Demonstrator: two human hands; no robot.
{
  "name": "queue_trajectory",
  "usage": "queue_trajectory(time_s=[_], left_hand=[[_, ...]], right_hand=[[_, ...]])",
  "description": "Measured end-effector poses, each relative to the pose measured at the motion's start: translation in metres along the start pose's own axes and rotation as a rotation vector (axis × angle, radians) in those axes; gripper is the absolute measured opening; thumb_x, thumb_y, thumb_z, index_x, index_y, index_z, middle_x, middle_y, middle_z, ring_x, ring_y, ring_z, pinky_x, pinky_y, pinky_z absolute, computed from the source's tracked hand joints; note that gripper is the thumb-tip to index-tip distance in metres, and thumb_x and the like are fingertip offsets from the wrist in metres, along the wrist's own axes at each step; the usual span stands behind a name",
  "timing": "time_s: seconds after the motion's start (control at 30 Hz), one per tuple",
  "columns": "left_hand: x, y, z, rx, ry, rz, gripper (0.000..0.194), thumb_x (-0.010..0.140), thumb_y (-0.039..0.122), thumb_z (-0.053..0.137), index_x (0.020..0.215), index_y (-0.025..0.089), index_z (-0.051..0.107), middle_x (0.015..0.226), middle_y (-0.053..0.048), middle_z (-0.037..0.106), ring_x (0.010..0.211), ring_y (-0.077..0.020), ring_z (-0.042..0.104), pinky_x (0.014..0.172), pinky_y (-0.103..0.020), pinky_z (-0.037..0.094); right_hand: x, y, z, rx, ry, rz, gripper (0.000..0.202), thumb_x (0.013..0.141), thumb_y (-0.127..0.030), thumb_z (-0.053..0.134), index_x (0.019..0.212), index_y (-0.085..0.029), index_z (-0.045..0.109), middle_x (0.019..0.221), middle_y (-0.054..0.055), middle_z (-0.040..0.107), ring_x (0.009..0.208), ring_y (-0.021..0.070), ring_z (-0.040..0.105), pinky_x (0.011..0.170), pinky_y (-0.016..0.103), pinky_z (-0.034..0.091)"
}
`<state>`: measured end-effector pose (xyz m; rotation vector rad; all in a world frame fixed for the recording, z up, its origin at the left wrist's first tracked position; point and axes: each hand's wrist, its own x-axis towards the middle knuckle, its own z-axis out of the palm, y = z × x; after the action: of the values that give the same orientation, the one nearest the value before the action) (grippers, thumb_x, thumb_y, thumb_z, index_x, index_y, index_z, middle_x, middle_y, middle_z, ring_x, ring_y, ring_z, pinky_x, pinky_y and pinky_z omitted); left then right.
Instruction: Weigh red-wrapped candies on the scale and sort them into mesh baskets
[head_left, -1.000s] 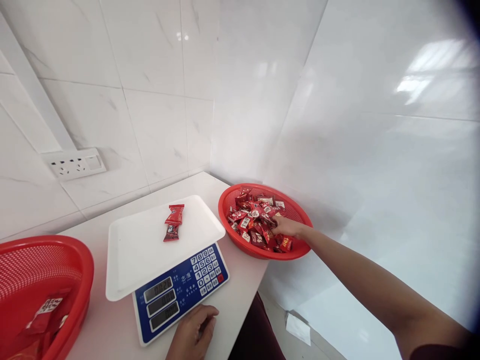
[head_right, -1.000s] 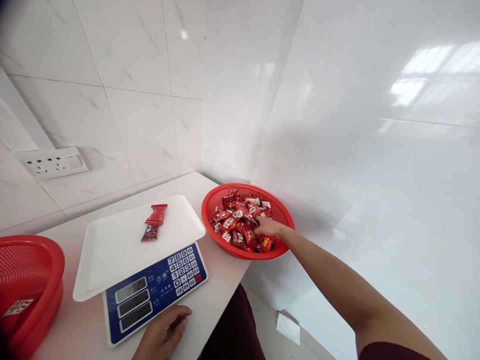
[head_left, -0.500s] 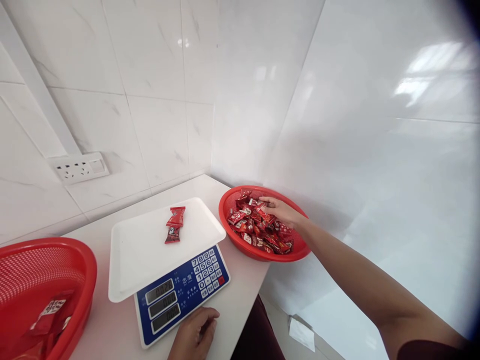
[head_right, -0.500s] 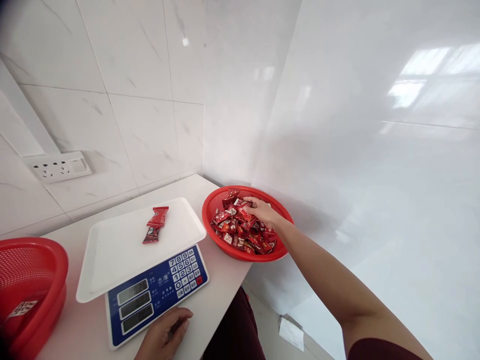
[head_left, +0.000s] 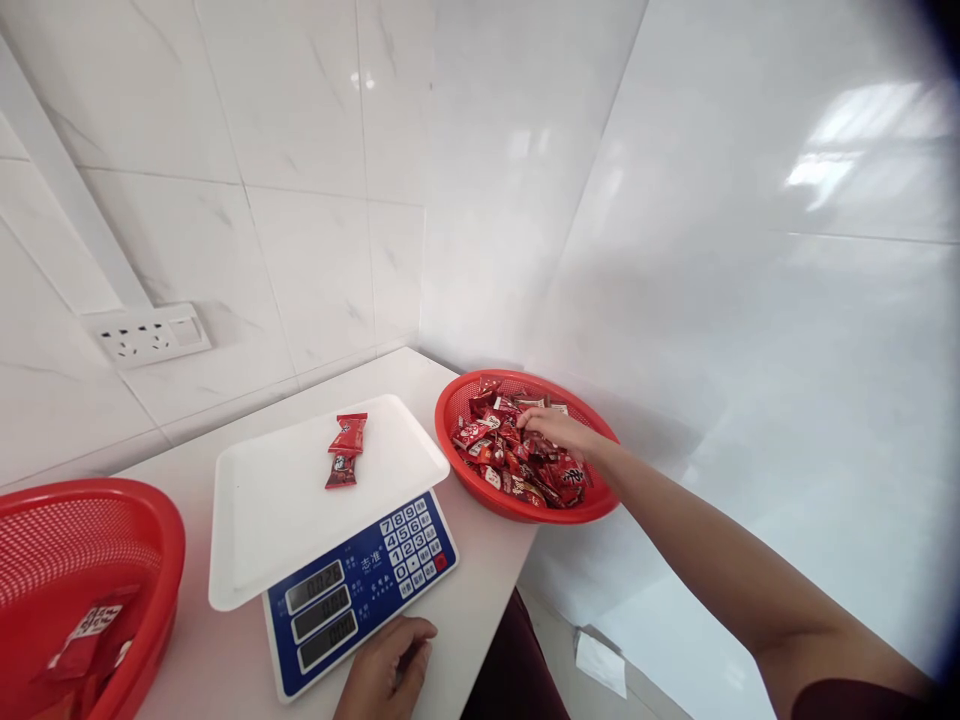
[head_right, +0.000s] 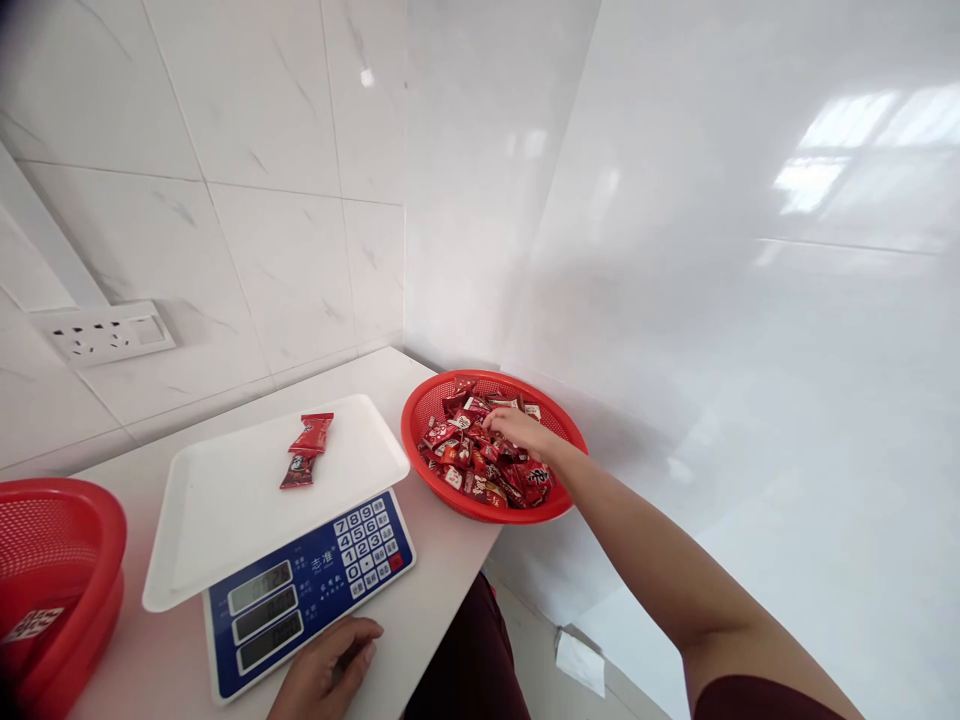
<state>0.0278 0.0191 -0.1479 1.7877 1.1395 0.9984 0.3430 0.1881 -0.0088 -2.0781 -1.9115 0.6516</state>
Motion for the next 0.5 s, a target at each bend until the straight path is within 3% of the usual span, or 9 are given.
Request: queue_trajectory(time_s=[0.1,0.23,0.37,0.5], left_hand=[[0.000,0.000,0.000,0.003,-0.006,-0.015,0.035,0.084,0.050,0.044,0.084,0.022,0.065,0.078,-0.004,0.067,0.069,-0.0159,0.062,0.061,-0.021,0.049],[0.001,0.002,-0.001,0.011,-0.011,-0.016,0.036,0.084,0.051,0.043,0.084,0.023,0.065,0.079,-0.004,0.067,0.070,-0.0163,0.062,0.063,-0.022,0.050],[0.000,0.001,-0.001,0.024,-0.019,0.000,0.034,0.085,0.049,0.043,0.084,0.023,0.065,0.076,-0.004,0.067,0.068,-0.0159,0.062,0.063,-0.021,0.049],[0.000,0.000,-0.001,0.035,-0.002,0.010,0.034,0.085,0.048,0.043,0.084,0.022,0.065,0.076,-0.004,0.067,0.067,-0.0156,0.061,0.062,-0.021,0.050]], right_hand=[[-0.002,-0.003,0.018,-0.093,-0.083,-0.066,0.024,0.078,-0.039,0.055,0.089,-0.019,0.062,0.086,0.004,0.067,0.076,0.0188,0.061,0.061,0.024,0.044],[-0.005,-0.010,0.032,-0.207,-0.094,-0.085,0.025,0.067,-0.030,0.067,0.088,-0.018,0.061,0.088,0.007,0.066,0.080,0.0234,0.060,0.062,0.025,0.041],[-0.007,-0.014,0.015,-0.234,-0.062,-0.090,0.017,0.074,-0.021,0.054,0.091,-0.021,0.059,0.088,0.003,0.067,0.077,0.0195,0.060,0.061,0.023,0.039],[-0.004,-0.009,-0.008,-0.250,0.025,-0.059,0.026,0.081,-0.015,0.038,0.101,-0.021,0.054,0.095,0.004,0.066,0.083,0.0188,0.060,0.064,0.023,0.040]])
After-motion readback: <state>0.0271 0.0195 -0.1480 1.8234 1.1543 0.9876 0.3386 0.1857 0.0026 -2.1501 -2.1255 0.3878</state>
